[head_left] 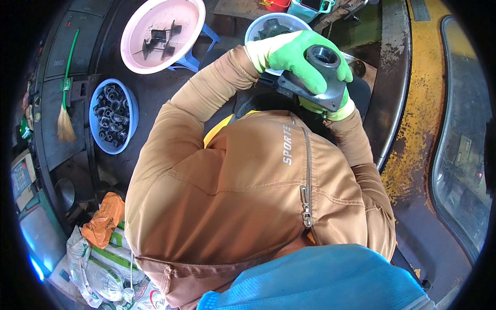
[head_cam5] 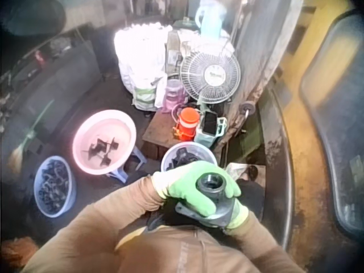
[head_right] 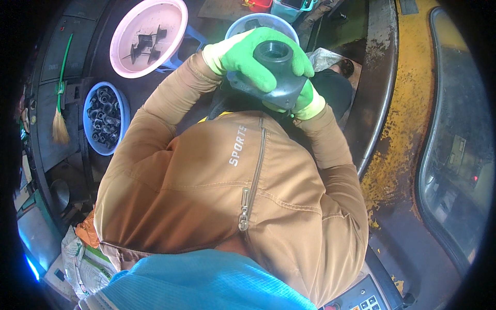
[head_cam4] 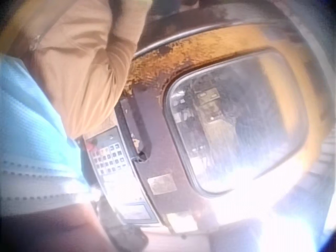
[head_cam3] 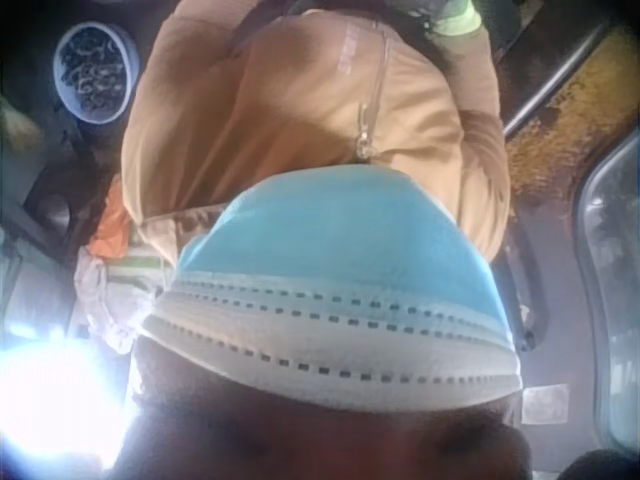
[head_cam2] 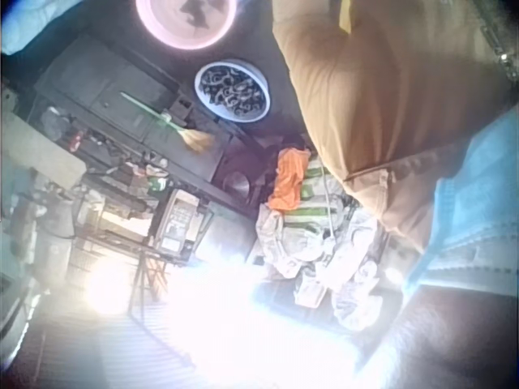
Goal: The person repeatedly picks up small black metal parts from a pink basin, grinds them against a rotating grinding wheel, and places them into a white bucket. The process is repeated for multiple parts.
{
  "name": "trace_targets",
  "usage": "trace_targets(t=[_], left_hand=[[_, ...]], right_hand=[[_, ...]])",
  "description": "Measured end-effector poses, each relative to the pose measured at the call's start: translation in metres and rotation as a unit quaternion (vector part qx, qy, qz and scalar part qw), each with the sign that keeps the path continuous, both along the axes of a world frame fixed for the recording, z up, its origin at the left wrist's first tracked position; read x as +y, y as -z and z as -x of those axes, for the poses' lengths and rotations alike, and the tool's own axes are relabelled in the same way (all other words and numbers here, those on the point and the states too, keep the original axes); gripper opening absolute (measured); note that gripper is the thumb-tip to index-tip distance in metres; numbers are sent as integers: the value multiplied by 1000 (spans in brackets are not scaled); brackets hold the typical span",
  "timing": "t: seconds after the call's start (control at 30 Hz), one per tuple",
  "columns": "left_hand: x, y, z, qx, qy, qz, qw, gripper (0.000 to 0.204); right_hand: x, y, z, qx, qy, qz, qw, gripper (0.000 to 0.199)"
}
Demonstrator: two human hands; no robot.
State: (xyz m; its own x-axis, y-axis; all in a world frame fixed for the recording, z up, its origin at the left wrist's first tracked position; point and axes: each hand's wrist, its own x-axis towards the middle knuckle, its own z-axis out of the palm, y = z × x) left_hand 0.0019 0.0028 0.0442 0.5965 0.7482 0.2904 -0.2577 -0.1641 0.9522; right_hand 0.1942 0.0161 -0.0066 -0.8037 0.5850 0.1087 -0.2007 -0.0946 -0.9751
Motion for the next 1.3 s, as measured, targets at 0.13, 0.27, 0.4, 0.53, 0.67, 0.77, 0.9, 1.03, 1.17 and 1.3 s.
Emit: trace_targets(t=[0.13,0.27,0.4,0.53,0.67,0.77,0.9,1.03,1.17,1.3], left_hand=[[4,5,1,6,-125,-19,992,45],[-2,9,-19,37,-319,-73,944,47],[-12,10,-36,60,-435,-129,889,51],[-16,4,-33,105,-446,-160,874,52],[-15,-1,-27,91,-410,-131,898,53],[-13,-2,-24,73,-398,-129,905,53],[-12,0,-21,78,-381,-139,911,53],[-11,3,-17,77,-353,-136,923,53],[-12,0,-14,57,-265,-92,958,50],[-12,-4,-7,69,-152,-102,981,47]], right_hand=[[7,7,-3,-14,81,93,992,52],[4,10,12,-45,268,-292,917,50],[-4,11,22,-6,325,-180,928,49],[-2,0,13,-133,321,-445,825,52],[1,-12,8,-78,272,-336,898,57],[2,-20,7,-68,234,-274,930,56],[2,-28,1,-58,198,-277,939,53],[2,-33,-1,-91,174,-323,926,50],[1,-32,-5,-142,163,-291,932,55],[1,-24,-16,-154,19,-117,981,60]])
